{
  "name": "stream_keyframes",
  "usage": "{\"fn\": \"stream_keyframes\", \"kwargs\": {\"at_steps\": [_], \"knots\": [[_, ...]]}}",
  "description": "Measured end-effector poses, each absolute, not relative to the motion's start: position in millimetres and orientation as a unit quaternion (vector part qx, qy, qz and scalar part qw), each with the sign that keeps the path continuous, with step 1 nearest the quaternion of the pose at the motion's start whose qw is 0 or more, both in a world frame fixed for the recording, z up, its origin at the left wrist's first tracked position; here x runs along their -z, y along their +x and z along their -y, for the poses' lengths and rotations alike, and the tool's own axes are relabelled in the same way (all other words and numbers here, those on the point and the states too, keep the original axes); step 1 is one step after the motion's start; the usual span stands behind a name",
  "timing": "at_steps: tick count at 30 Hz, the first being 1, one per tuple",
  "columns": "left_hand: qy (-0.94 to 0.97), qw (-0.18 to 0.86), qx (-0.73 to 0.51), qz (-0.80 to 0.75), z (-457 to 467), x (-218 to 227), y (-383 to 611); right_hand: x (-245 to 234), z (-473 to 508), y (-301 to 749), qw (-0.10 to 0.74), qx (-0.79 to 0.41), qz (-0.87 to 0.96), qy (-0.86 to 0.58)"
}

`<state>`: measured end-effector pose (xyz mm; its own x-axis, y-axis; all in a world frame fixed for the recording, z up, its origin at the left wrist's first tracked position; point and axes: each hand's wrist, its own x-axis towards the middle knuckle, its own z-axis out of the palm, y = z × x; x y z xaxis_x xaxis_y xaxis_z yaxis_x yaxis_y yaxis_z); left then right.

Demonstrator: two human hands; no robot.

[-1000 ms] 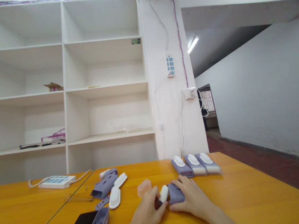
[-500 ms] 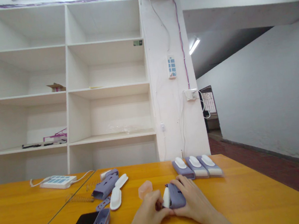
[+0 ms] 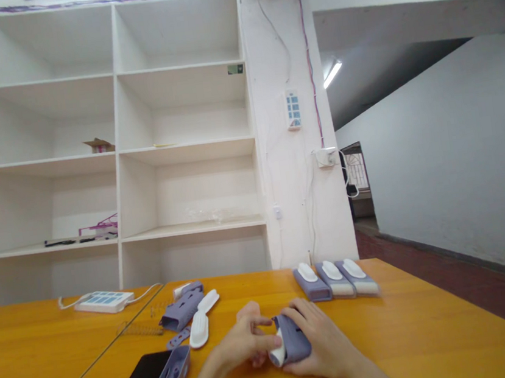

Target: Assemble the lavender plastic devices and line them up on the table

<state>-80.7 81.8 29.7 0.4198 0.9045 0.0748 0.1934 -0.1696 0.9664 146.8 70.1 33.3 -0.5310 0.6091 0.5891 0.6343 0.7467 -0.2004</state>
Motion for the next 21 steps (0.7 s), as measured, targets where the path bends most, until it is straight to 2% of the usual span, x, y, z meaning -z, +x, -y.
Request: {"fn": "stream_keyframes", "kwargs": {"at_steps": [5,12,21], "knots": [[0.683,0.545,-0.279,-0.399,-70,-40,-87,-32,-72,152,0.335,0.032,0.861,-0.382],[0.631,0.524,-0.381,-0.427,-80,-21,-75,-33,-70,152,0.346,0.037,0.862,-0.369],[0.65,0.536,-0.351,-0.409,-78,-28,-78,-34,-69,152,0.333,0.035,0.867,-0.37]]}}
